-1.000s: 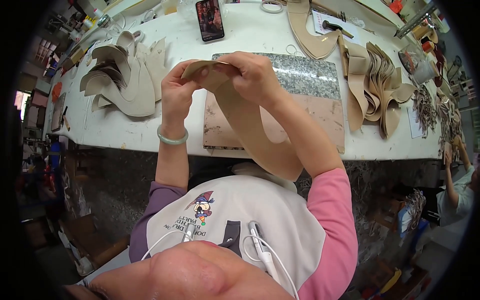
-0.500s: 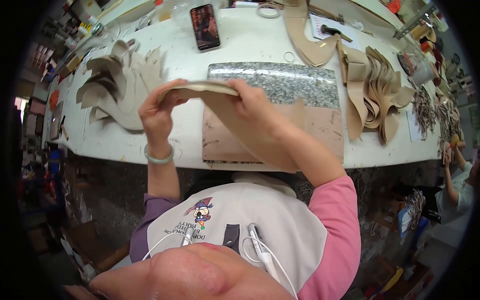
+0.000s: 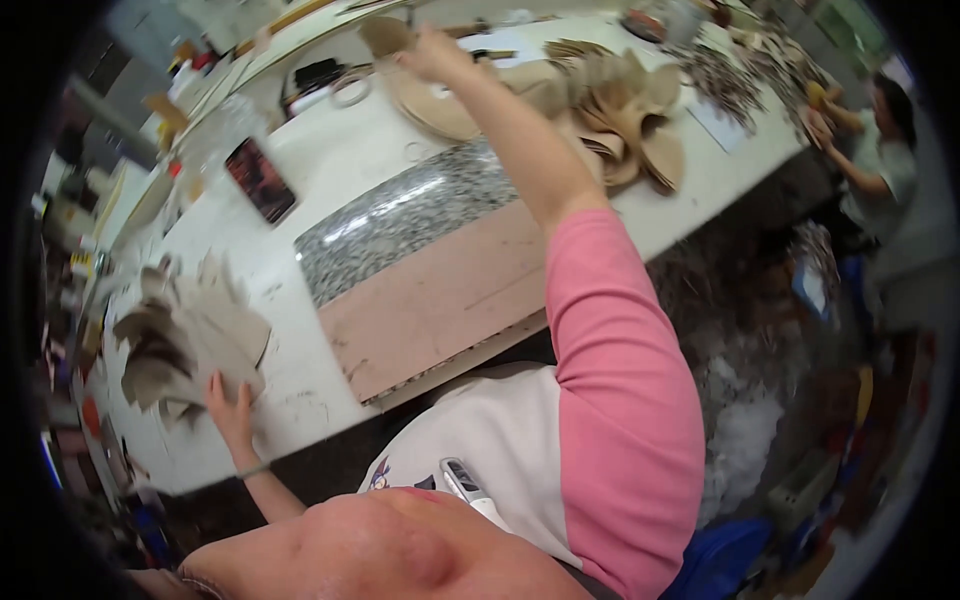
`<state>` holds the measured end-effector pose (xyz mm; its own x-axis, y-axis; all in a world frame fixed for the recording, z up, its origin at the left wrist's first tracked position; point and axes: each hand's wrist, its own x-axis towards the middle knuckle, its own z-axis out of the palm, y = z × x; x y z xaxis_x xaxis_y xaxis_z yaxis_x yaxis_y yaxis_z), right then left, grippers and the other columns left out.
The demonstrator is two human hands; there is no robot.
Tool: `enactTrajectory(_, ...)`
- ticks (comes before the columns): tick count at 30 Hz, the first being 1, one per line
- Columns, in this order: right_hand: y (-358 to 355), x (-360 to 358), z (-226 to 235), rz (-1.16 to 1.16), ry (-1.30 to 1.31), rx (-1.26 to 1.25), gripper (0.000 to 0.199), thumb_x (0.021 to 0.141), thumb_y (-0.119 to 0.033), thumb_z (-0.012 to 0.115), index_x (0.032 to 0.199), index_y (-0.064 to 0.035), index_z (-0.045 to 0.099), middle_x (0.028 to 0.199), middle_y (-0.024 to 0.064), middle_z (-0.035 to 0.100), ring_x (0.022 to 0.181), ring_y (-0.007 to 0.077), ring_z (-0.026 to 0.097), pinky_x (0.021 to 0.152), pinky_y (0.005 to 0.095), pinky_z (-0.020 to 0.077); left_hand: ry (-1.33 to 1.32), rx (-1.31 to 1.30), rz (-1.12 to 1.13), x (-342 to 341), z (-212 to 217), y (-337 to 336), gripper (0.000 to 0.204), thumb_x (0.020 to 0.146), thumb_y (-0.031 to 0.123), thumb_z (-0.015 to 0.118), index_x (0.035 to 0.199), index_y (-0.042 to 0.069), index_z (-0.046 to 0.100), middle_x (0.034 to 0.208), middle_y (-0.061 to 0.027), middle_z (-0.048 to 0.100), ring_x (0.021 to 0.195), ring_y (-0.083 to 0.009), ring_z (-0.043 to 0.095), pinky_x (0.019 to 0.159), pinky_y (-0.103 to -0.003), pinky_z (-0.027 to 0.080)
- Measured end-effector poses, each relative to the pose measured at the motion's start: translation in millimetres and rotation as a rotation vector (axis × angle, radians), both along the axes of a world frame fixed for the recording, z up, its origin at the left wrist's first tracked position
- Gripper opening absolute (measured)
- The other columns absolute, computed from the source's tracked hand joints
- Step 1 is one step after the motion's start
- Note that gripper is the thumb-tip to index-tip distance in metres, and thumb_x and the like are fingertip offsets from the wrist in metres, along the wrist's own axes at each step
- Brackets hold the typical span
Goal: The person is folding and stacking shoe components on a workbench.
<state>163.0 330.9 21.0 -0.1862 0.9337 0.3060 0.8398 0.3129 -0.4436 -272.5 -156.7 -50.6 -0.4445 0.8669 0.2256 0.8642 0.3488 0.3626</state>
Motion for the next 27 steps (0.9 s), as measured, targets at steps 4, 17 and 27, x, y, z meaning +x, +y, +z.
enactTrajectory(4, -81.4, 94.0, -0.2, -0.081, 0.234, 0.102, 0.046, 0.085, -0.031, 0.064, 0.123, -0.0063, 0.059, 0.11, 0.0105, 0.067, 0.092, 0.0236, 0.063, 0.079, 0.0329, 0.0495, 0.143, 0.019, -0.056, -3.8, -1.7, 2.2, 0.046, 0.083, 0.015, 0.068, 0.125, 0.001, 0.054, 0.118, -0.0136, 0.054, 0.106, -0.0295, 0.05, 0.094, -0.037, 0.041)
enactTrajectory(17, -23.2, 394.4, -84.9, -0.82, -0.025, -0.189, 0.044, 0.074, -0.032, 0.062, 0.096, 0.006, 0.067, 0.095, 0.0216, 0.068, 0.085, 0.0363, 0.065, 0.075, 0.0425, 0.0514, -0.155, 0.326, -0.396, 156.3, 99.5, 87.9, 0.009, 0.089, 0.001, 0.061, 0.098, 0.0, 0.062, 0.082, -0.0051, 0.064, 0.067, -0.0157, 0.055, 0.064, -0.028, 0.047)
enactTrajectory(27, -92.5, 302.5, 39.5, -0.587, 0.21, 0.406, 0.04, 0.083, -0.032, 0.052, 0.107, -0.0035, 0.067, 0.099, 0.0151, 0.07, 0.086, 0.0345, 0.065, 0.076, 0.0406, 0.0512, -0.087, -0.266, -1.039, 293.5, 57.5, 138.2, 0.055, 0.085, 0.027, 0.065, 0.129, 0.0, 0.047, 0.102, -0.0145, 0.062, 0.086, -0.0323, 0.06, 0.075, -0.037, 0.048)
